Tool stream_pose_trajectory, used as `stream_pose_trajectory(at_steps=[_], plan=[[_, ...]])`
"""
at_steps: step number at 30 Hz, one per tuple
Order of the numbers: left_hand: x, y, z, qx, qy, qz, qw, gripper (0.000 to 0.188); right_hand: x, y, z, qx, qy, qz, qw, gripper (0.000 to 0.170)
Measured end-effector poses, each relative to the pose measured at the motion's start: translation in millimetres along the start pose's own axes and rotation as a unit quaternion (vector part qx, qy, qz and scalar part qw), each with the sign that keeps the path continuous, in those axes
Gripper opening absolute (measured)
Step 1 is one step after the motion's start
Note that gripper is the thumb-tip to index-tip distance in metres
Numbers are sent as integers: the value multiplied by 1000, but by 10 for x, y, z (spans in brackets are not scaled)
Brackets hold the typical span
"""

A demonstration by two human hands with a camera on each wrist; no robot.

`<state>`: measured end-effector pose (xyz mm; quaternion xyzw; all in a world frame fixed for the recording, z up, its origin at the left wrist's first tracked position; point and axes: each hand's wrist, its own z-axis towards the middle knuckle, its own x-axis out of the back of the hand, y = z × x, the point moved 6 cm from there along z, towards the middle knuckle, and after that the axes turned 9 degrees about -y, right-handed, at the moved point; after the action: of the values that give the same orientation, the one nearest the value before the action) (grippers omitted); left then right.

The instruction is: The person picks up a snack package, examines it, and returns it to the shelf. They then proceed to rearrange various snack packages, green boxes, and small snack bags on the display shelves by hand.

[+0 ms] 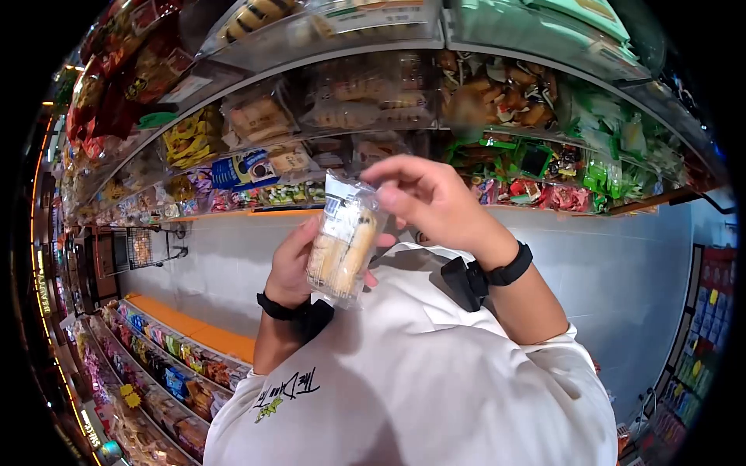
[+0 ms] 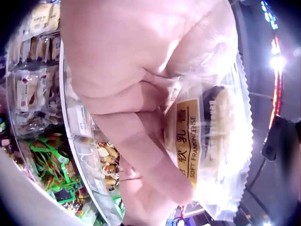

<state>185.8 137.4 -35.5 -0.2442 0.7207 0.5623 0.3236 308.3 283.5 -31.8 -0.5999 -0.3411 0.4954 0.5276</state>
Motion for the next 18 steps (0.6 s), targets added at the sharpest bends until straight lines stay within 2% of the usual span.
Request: stream_pose_trajectory(at_steps=[2,3,6,7,10,12,13,16,18], plan=[[5,-126,91,22,11,-77,997,79,85,-84,-45,-22,-8,-6,1000,30],[38,-130,149,7,2,-81,997,85,100,-148,-59,-24,-7,5,1000,28],[125,-136,136,-87,-27,-312,946,91,239,-179,-45,-14,6,-29,999,26],[208,-156,47,-85,133,-296,942,96,264,-171,-43,-21,11,-15,1000,26],[204,-144,13,-166,86,-262,947,98,296,-158,-19,-29,12,0,1000,34],[160,-148,-31,-234,82,-221,943,91,300,-191,-9,-28,-2,29,999,39],[131,-168,-50,-266,81,-201,939,87,272,-239,12,-29,-7,14,999,52],[158,-206,-57,-239,202,3,950,73,215,-295,80,-11,-8,18,1000,62],[6,-139,-22,-224,195,12,955,66,187,-265,110,-2,-16,28,999,66]])
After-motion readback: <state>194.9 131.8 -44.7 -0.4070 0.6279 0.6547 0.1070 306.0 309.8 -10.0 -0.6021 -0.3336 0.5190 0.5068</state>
